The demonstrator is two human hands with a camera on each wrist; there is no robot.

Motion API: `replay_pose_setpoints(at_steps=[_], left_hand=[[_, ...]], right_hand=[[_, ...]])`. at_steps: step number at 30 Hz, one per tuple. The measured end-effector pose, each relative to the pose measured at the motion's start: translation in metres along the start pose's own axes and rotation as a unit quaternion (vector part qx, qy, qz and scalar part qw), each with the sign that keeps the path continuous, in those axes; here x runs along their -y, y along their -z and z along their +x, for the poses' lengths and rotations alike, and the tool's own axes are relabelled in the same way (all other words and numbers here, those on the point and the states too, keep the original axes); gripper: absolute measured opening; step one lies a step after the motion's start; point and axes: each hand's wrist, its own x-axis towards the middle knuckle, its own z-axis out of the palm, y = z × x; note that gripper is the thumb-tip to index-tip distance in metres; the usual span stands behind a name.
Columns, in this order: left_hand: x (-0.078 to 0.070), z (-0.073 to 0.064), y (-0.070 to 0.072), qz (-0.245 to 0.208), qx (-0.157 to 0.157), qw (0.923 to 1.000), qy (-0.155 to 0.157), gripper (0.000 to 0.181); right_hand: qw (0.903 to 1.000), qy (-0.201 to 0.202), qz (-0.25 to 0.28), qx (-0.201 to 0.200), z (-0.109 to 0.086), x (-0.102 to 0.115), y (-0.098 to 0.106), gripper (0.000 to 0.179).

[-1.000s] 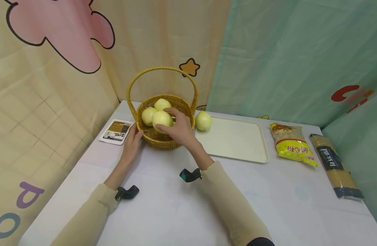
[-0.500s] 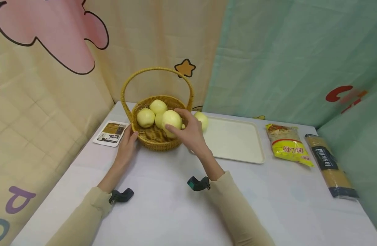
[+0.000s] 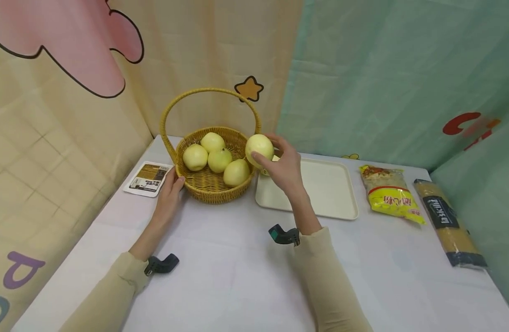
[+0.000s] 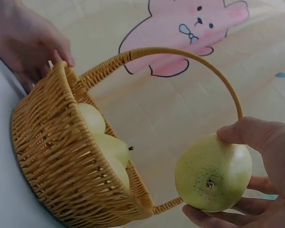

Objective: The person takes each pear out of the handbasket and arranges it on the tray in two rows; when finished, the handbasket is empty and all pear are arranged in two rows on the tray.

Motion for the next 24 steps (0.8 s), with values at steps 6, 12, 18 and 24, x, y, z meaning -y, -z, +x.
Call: replay_pose_setpoints(at_steps=[6,12,18,24], left_hand=[[-0.001,0.001,-0.001,0.006,0.001,1.0000,0.000,0.064],[0.001,0.000,0.000,-0.001,-0.001,1.0000,0.002,0.064],[0.002,0.000,0.002,-0.001,-0.002,1.0000,0.000,0.064],[0.000,0.000,0.001,-0.004,-0.001,1.0000,-0.004,0.064]], right_hand=[[0.9997,-0.010,-0.011,-0.019,0.008,-0.012,0.015,0.057],[0.9977,-0.051,-0.018,-0.040,0.013,-0.031,0.028,0.058],[0.9932,-0.084,-0.010,-0.080,0.016,-0.057,0.040,0.060],[0.9884,-0.106,-0.034,-0.103,0.013,-0.076,0.048,0.061]])
